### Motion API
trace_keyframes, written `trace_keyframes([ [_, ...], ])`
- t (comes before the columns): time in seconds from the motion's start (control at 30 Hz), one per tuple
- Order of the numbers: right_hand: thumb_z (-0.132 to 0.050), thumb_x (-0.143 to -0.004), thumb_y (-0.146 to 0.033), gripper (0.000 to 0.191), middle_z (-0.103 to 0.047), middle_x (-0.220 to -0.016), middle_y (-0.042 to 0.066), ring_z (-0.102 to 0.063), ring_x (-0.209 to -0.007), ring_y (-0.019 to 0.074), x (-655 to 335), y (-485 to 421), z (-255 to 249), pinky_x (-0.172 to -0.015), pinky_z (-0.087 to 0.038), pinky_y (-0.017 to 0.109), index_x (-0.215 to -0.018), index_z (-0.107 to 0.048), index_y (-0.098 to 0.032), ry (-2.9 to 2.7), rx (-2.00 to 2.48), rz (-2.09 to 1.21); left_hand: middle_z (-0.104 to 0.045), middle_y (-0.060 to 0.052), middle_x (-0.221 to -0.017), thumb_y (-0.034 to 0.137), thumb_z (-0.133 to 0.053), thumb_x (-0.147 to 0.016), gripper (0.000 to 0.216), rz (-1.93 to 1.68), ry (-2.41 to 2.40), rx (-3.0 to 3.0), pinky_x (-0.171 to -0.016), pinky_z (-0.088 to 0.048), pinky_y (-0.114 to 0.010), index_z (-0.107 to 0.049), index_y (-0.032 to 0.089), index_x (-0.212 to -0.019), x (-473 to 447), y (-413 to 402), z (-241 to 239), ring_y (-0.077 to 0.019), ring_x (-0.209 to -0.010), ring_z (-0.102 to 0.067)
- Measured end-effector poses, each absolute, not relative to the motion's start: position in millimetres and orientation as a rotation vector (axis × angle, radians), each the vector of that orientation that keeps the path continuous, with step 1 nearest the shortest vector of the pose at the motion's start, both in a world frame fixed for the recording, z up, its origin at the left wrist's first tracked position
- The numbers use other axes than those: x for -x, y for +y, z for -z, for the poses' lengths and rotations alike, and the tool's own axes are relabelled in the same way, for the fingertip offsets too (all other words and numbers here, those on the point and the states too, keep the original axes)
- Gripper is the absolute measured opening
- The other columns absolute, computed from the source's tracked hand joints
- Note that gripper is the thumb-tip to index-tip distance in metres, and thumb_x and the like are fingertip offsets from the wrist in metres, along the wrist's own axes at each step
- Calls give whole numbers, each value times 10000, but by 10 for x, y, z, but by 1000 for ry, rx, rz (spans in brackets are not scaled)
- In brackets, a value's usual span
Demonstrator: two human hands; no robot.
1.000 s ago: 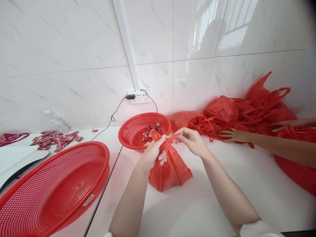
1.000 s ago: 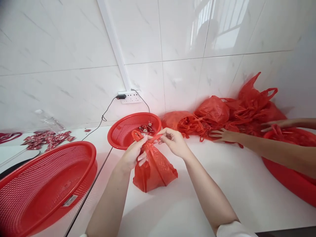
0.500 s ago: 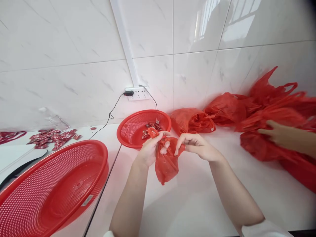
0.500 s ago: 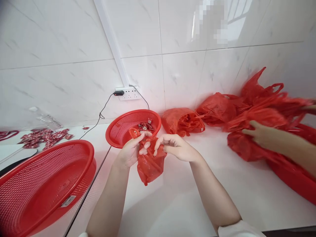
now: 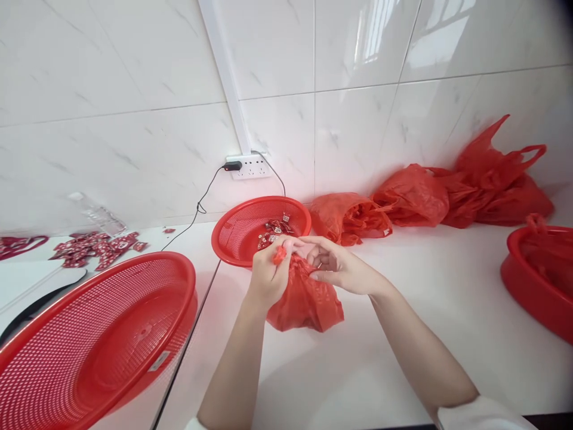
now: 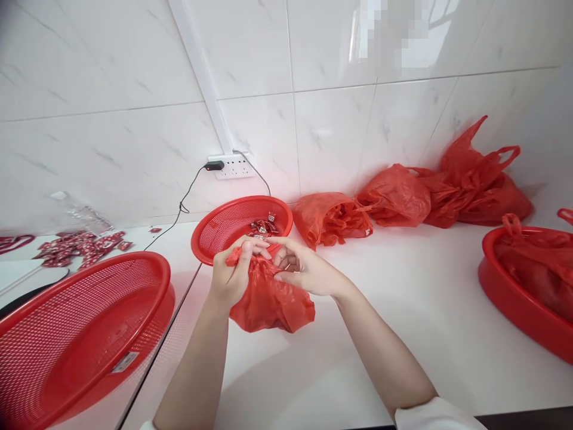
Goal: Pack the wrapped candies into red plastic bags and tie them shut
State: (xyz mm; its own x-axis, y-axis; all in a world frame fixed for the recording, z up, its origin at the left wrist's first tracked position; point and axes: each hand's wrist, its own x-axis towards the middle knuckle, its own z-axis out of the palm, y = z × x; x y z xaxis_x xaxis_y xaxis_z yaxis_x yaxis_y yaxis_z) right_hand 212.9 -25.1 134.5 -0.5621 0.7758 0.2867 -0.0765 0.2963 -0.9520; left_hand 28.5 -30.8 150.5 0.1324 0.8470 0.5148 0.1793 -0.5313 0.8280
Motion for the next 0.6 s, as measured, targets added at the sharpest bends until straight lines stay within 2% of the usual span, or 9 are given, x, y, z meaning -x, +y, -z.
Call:
trace_keyframes([
  [0.07,-692,-797,-249,489,-530,-921,2,-525,-832,131,-2136,-229,-1332,-758,-474,288,-1252,-512,-254,-1758,624,-1414,-683,-67,-898,415,-455,-948,320,-1457,834,-1825,-833,-489,-308,-685,192,-936,-311,-281,-1476,-189,-885,-638],
  [0.17,-636,-861,-356,187,-515,-832,-9,-481,-741,119,-2165,-186,-1339,-681,-430,265,-964,-591,-207,-1693,632,-1416,-674,-93,-1021,385,-403,-975,323,-1429,656,-1847,-867,-492,-339,-655,191,-1033,-352,-240,-1435,-200,-974,-627],
  [0.27,-571,-903,-417,259,-494,-760,-16,-459,-718,121,-2204,-159,-1367,-697,-407,272,-778,-556,-190,-1640,676,-1359,-647,-106,-1133,355,-398,-981,315,-1405,652,-1907,-897,-482,-342,-656,194,-1062,-368,-207,-1404,-211,-1071,-597],
  [0.4,-590,-885,-450,314,-508,-743,-18,-488,-735,122,-2214,-157,-1392,-773,-418,291,-729,-520,-187,-1501,694,-1459,-633,-111,-1194,354,-366,-992,354,-1338,708,-1877,-902,-486,-356,-630,196,-1168,-375,-184,-1363,-207,-1040,-618],
  [0.5,-658,-841,-420,271,-496,-687,-41,-467,-637,99,-2199,-160,-1398,-665,-413,248,-778,-521,-195,-1307,659,-1550,-630,-112,-1217,348,-356,-997,376,-1329,740,-1897,-923,-477,-367,-614,198,-1224,-386,-184,-1347,-208,-1044,-619],
  [0.6,-689,-818,-391,243,-439,-600,-75,-396,-529,79,-2202,-176,-1415,-540,-354,209,-874,-536,-211,-1171,608,-1646,-648,-102,-1202,329,-363,-996,372,-1297,744,-1966,-966,-449,-377,-626,202,-1228,-397,-198,-1367,-210,-1071,-609],
])
